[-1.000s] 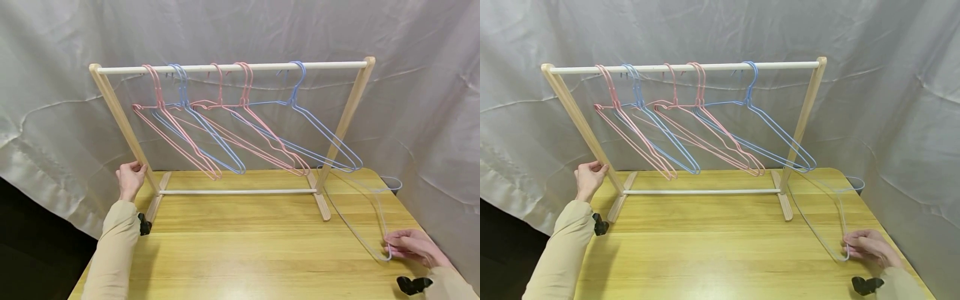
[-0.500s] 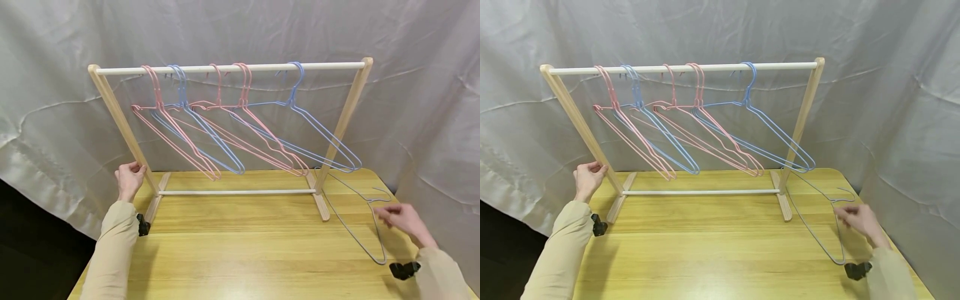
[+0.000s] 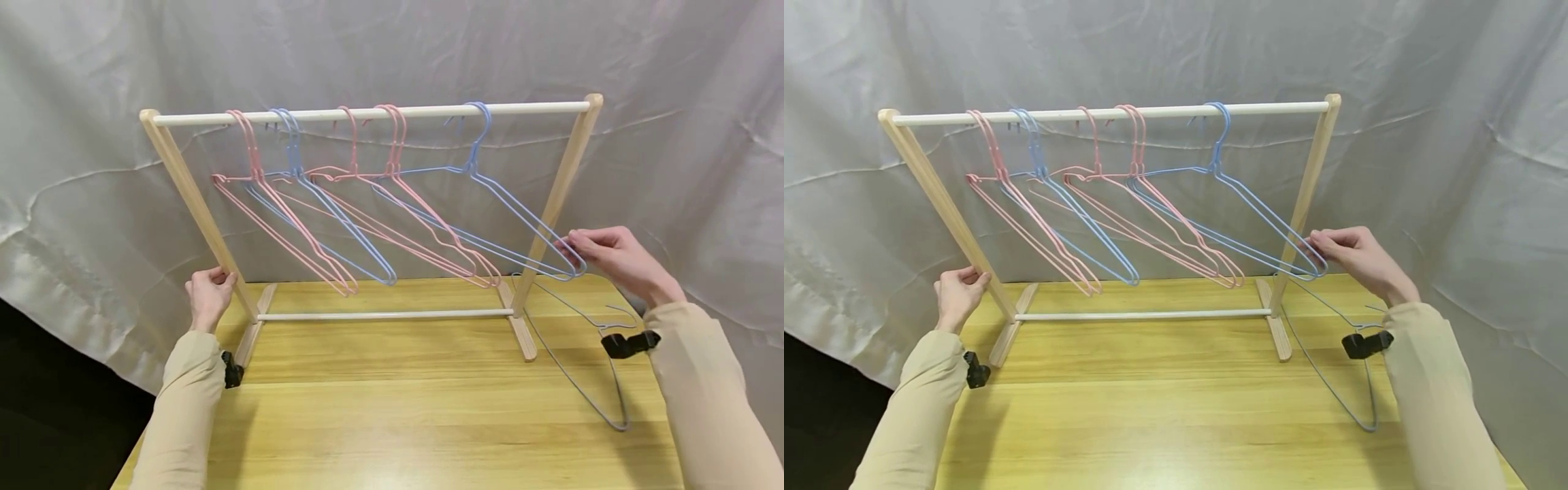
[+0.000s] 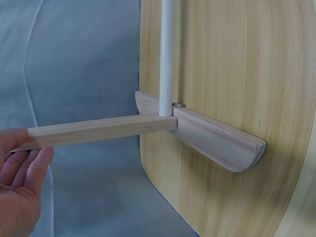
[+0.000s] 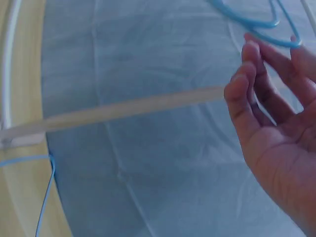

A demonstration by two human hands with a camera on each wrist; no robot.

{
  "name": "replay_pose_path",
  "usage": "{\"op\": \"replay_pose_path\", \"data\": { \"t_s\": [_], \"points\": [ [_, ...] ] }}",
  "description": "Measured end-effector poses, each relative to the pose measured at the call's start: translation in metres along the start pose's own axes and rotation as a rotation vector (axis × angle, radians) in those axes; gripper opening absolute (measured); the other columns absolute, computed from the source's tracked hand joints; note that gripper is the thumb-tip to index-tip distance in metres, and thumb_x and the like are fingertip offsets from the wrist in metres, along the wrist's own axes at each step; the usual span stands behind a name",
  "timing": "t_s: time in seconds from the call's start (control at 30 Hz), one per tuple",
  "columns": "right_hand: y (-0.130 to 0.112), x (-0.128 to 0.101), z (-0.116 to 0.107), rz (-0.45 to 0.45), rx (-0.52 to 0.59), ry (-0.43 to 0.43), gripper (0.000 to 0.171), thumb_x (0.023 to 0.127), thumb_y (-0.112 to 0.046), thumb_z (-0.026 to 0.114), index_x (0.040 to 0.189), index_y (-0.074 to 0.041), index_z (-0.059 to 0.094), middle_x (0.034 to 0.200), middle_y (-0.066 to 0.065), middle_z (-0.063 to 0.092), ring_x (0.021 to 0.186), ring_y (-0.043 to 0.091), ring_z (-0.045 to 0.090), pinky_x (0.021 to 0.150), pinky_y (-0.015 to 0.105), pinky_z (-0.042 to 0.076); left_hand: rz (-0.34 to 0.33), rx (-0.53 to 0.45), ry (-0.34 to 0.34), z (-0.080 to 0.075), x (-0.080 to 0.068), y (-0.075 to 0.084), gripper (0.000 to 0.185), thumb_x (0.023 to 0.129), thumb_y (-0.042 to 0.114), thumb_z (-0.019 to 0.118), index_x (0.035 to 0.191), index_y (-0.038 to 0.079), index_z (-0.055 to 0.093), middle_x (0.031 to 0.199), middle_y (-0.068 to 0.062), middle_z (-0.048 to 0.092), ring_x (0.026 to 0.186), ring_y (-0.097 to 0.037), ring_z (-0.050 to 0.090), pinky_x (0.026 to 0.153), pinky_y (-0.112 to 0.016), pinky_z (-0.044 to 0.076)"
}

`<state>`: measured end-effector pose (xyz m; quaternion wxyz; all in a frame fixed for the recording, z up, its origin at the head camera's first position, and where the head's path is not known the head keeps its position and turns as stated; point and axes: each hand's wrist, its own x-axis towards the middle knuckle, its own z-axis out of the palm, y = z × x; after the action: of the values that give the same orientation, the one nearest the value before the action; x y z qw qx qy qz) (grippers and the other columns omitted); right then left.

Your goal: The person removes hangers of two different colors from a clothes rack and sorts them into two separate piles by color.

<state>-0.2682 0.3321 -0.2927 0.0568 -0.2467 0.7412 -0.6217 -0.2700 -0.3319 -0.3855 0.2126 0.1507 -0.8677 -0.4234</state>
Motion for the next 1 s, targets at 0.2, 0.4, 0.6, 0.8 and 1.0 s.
{"op": "replay_pose_path", "data": {
  "t_s": [0.2,0.4,0.6,0.8,1.0],
  "points": [
    [-0.012,0.014,0.004,-0.055,-0.130,-0.076,0.025,0.102,0.002,0.050,0.111,0.003,0.073,0.097,-0.006,0.077,0.087,0.003,0.066,0.080,0.018,0.052,0.019,-0.002,0.009,0.001,0.000,0.001,0.034,0.098,0.014,0.060,0.120,-0.011,0.068,0.118,-0.033,0.065,0.130,-0.043,0.037,0.098,-0.051,0.023],
    [-0.019,0.018,0.005,-0.067,-0.182,-0.125,0.022,0.099,0.006,0.053,0.110,0.005,0.072,0.095,-0.005,0.077,0.082,0.003,0.067,0.076,0.019,0.054,0.023,0.006,0.018,0.001,0.001,-0.001,0.033,0.098,0.013,0.060,0.119,-0.010,0.068,0.117,-0.031,0.065,0.127,-0.042,0.038,0.094,-0.049,0.024],
    [-0.020,0.014,0.003,-0.006,-0.345,-0.028,0.019,0.097,0.003,0.059,0.107,-0.002,0.074,0.090,-0.012,0.076,0.078,0.001,0.066,0.076,0.018,0.053,0.022,0.003,0.019,0.001,0.001,-0.001,0.034,0.098,0.014,0.060,0.119,-0.011,0.068,0.117,-0.032,0.065,0.128,-0.042,0.038,0.094,-0.049,0.024],
    [-0.014,0.007,-0.003,0.021,-0.335,-0.021,0.019,0.096,0.004,0.059,0.104,-0.007,0.072,0.089,-0.012,0.074,0.076,0.001,0.065,0.077,0.016,0.053,0.034,-0.001,0.022,0.000,0.002,-0.002,0.033,0.097,0.013,0.060,0.118,-0.012,0.068,0.117,-0.033,0.065,0.133,-0.042,0.041,0.103,-0.052,0.022],
    [-0.012,-0.002,-0.007,0.024,-0.332,-0.076,0.015,0.096,0.005,0.058,0.108,0.001,0.066,0.086,-0.006,0.071,0.074,0.006,0.065,0.075,0.021,0.055,0.028,-0.007,0.021,0.001,0.002,-0.003,0.033,0.097,0.013,0.060,0.118,-0.011,0.069,0.116,-0.032,0.065,0.136,-0.040,0.040,0.107,-0.052,0.022]
  ]
}}
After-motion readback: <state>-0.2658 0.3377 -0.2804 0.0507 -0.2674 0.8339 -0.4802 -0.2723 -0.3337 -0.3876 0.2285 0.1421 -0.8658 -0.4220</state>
